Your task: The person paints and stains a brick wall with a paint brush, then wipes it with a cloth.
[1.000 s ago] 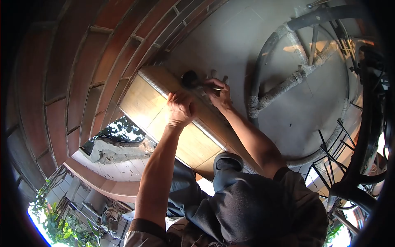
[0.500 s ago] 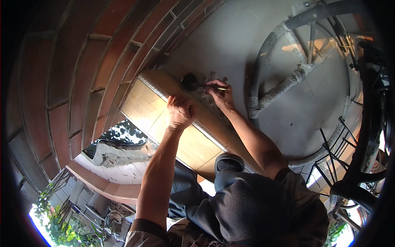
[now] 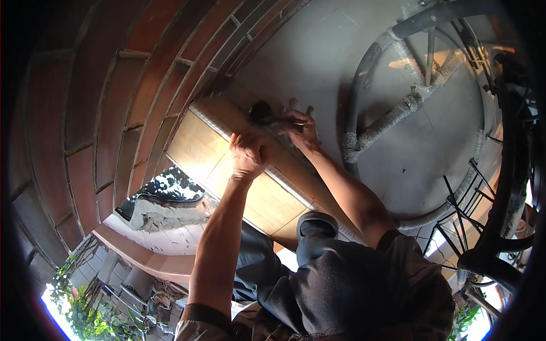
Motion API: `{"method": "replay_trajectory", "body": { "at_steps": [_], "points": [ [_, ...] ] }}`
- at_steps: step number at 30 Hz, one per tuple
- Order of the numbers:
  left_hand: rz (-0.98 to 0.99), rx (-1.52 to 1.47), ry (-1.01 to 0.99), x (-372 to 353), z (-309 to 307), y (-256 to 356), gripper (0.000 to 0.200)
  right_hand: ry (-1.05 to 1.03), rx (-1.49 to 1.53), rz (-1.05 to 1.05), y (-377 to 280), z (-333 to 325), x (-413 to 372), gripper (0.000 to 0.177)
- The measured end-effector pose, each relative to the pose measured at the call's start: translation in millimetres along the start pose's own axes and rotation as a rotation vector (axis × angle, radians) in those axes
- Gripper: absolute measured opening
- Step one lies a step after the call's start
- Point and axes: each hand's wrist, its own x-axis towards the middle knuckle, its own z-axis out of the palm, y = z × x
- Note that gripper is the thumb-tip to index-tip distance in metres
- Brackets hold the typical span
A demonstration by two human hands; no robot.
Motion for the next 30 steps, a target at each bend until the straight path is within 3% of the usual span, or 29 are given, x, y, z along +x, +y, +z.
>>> {"method": "replay_trajectory", "body": {
  "at_steps": [1, 7, 10, 14, 15, 18, 19, 22, 26, 27, 30],
  "points": [
    [-0.001, 0.0, -0.009, 0.6, 0.5, -1.2, 0.007, -0.007, 0.012, 0.051, -2.3, 1.6, -0.2, 0.015],
    [0.023, -0.022, 0.039, 1.0, 1.2, -0.7, 0.006, 0.093, 0.038, -0.185, 21.4, 11.4, 8.0, 0.013],
    [-0.04, -0.012, -0.054, -4.3, 1.2, -3.1, 0.009, 0.084, 0.106, -0.22, 15.7, 12.5, 4.5, 0.011],
    [0.0, -0.02, -0.015, -1.7, 3.0, -3.0, 0.008, 0.068, 0.03, -0.173, 19.2, 8.3, 1.8, 0.01],
    [0.001, -0.029, -0.001, -0.8, 2.6, -2.3, 0.007, 0.087, -0.034, -0.266, 18.1, 7.9, 1.1, 0.011],
    [-0.001, -0.045, 0.016, -0.4, 0.2, 0.8, 0.005, 0.065, -0.027, -0.145, 10.1, 8.6, 2.6, 0.011],
    [-0.006, -0.043, 0.02, -0.2, -0.3, 1.8, 0.005, 0.039, -0.065, 0.031, 4.0, 5.0, 0.7, 0.013],
    [-0.012, -0.038, 0.037, 0.8, -3.4, 1.0, 0.005, 0.144, 0.199, -0.335, -3.9, 14.6, 0.0, 0.013],
    [-0.008, -0.043, 0.003, 2.8, -4.1, 3.8, 0.006, 0.09, -0.119, -0.181, 19.5, 9.3, 5.3, 0.013],
    [-0.003, -0.049, 0.007, 2.8, -3.5, 2.7, 0.006, 0.103, -0.062, -0.266, 11.9, 8.2, 1.9, 0.013],
    [-0.011, -0.038, -0.002, 0.7, -2.1, 2.2, 0.008, 0.027, -0.133, -0.228, 8.2, 1.2, 1.8, 0.013]
  ]
}}
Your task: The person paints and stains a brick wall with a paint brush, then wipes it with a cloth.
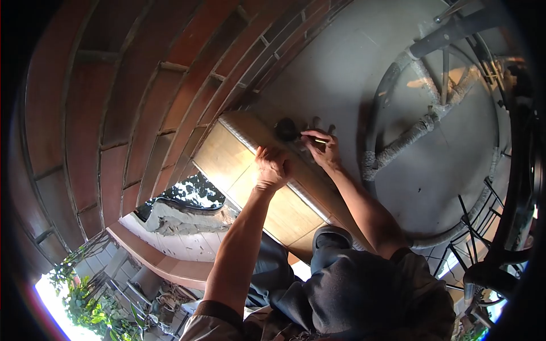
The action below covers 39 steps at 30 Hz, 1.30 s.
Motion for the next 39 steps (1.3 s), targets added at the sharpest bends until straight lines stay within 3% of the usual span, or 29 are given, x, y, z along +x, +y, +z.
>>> {"method": "replay_trajectory", "body": {
  "at_steps": [1, 4, 7, 10, 13, 22, 23, 26, 29, 32, 35, 38, 39],
  "points": [
    [0.009, -0.007, 0.005, 0.9, 0.4, -0.5, 0.008, -0.027, -0.001, 0.118, 2.8, 0.4, 0.0, 0.015],
    [0.013, -0.007, -0.011, 1.2, -1.0, -1.2, 0.009, 0.107, 0.209, -0.054, 5.4, 5.3, -1.9, 0.015],
    [0.004, -0.001, -0.031, 1.9, -1.2, 0.3, 0.009, 0.009, 0.102, 0.109, 10.8, -0.6, -0.2, 0.015],
    [0.008, 0.019, -0.023, 1.0, -1.4, 0.2, 0.009, 0.083, 0.334, 0.076, 13.0, 1.6, -0.9, 0.014],
    [0.024, 0.024, -0.021, 2.5, -0.3, -0.7, 0.009, 0.081, 0.214, 0.031, 13.6, -2.4, 1.2, 0.014],
    [-0.003, 0.04, -0.032, -2.7, -0.1, -1.9, 0.009, 0.122, 0.267, 0.152, -0.3, -8.3, 5.7, 0.013],
    [-0.003, 0.038, -0.029, -1.8, 0.4, -1.6, 0.009, 0.128, 0.452, 0.263, -1.5, -6.2, 5.6, 0.013],
    [0.0, 0.038, -0.037, 1.7, -0.8, -0.5, 0.009, 0.177, 0.373, 0.13, 2.7, -3.9, 3.6, 0.012],
    [-0.004, 0.051, -0.049, -0.3, -1.6, 0.2, 0.009, 0.049, 0.172, 0.154, 23.7, -2.7, 4.8, 0.012],
    [0.001, 0.045, -0.048, 0.8, -1.3, -0.9, 0.009, 0.079, 0.385, 0.074, 7.5, -1.1, 3.6, 0.014],
    [-0.002, 0.059, -0.051, 0.3, 0.3, -1.4, 0.008, -0.023, 0.009, 0.127, 10.2, -7.5, 5.0, 0.018],
    [0.007, 0.06, -0.054, 0.5, 0.0, -3.2, 0.007, 0.072, 0.182, -0.106, 9.7, -3.4, 2.5, 0.02],
    [0.011, 0.053, -0.056, -0.8, 0.2, -3.1, 0.007, 0.022, 0.123, -0.011, 6.7, -4.6, 0.8, 0.02]
  ]
}}
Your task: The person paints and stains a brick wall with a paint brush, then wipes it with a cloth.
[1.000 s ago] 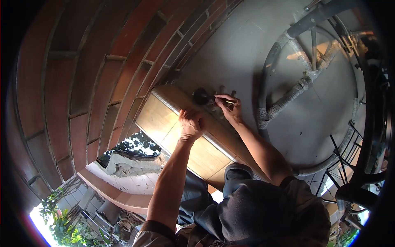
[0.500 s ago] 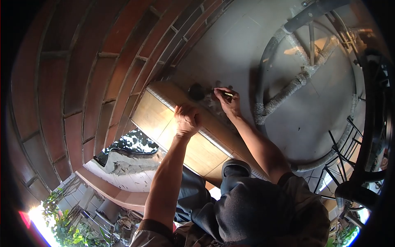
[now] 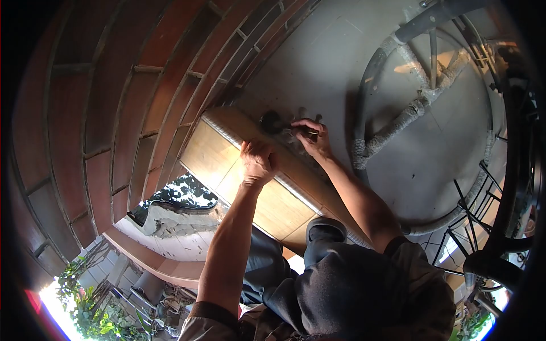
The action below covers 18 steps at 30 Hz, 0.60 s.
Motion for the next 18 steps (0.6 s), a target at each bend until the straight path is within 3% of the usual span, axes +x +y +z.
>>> {"method": "replay_trajectory", "body": {
  "at_steps": [2, 5, 8, 11, 18],
  "points": [
    [0.002, -0.007, 0.036, -0.9, 3.8, -0.7, 0.006, -0.082, -0.126, 0.187, -6.7, -7.1, 0.5, 0.02],
    [0.004, -0.019, 0.037, 0.6, 3.3, -1.1, 0.006, 0.0, 0.1, -0.034, -2.7, -1.0, -2.0, 0.019],
    [0.0, -0.024, 0.035, 0.1, 2.2, 0.9, 0.006, -0.02, -0.079, 0.185, 2.7, -2.9, -1.3, 0.018],
    [-0.008, -0.036, 0.037, 1.8, -0.5, 3.3, 0.006, 0.009, -0.002, 0.068, 5.6, -0.7, 0.0, 0.015],
    [-0.024, -0.001, -0.001, 2.0, -1.6, 5.1, 0.007, -0.022, 0.09, 0.245, 3.5, 3.4, 3.1, 0.011]
  ]
}}
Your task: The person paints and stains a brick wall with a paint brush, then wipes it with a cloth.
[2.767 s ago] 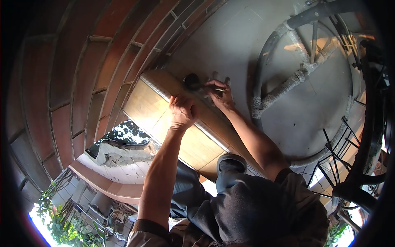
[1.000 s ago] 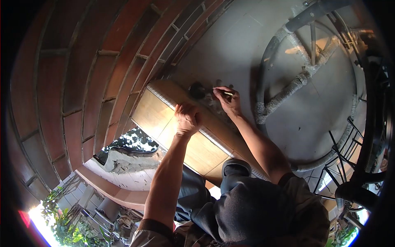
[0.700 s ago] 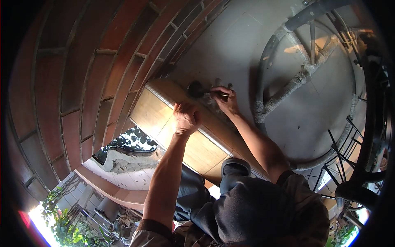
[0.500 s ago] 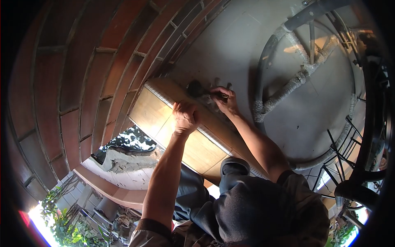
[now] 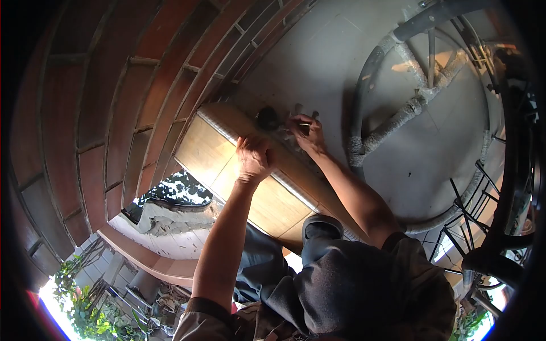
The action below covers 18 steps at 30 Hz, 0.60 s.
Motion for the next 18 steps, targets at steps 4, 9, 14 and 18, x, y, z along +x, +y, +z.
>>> {"method": "replay_trajectory", "body": {
  "at_steps": [4, 9, 14, 18],
  "points": [
    [0.047, 0.007, -0.029, 2.4, -4.9, 3.6, 0.01, 0.097, 0.323, 0.149, -6.0, 1.7, 3.0, 0.016],
    [0.031, 0.105, -0.26, 12.4, -17.4, 16.7, 0.01, 0.173, 0.863, 0.355, -13.6, -7.5, 8.4, 0.019],
    [-0.209, 0.087, -0.813, 6.7, 18.4, 64.7, 0.031, 0.116, 1.157, 0.391, -25.5, -26.4, 8.7, 0.019],
    [-0.327, 0.174, -1.161, 15.4, 63.2, 101.0, 0.059, 0.051, 1.248, 0.372, -39.2, -48.4, 8.1, 0.02]
  ]
}}
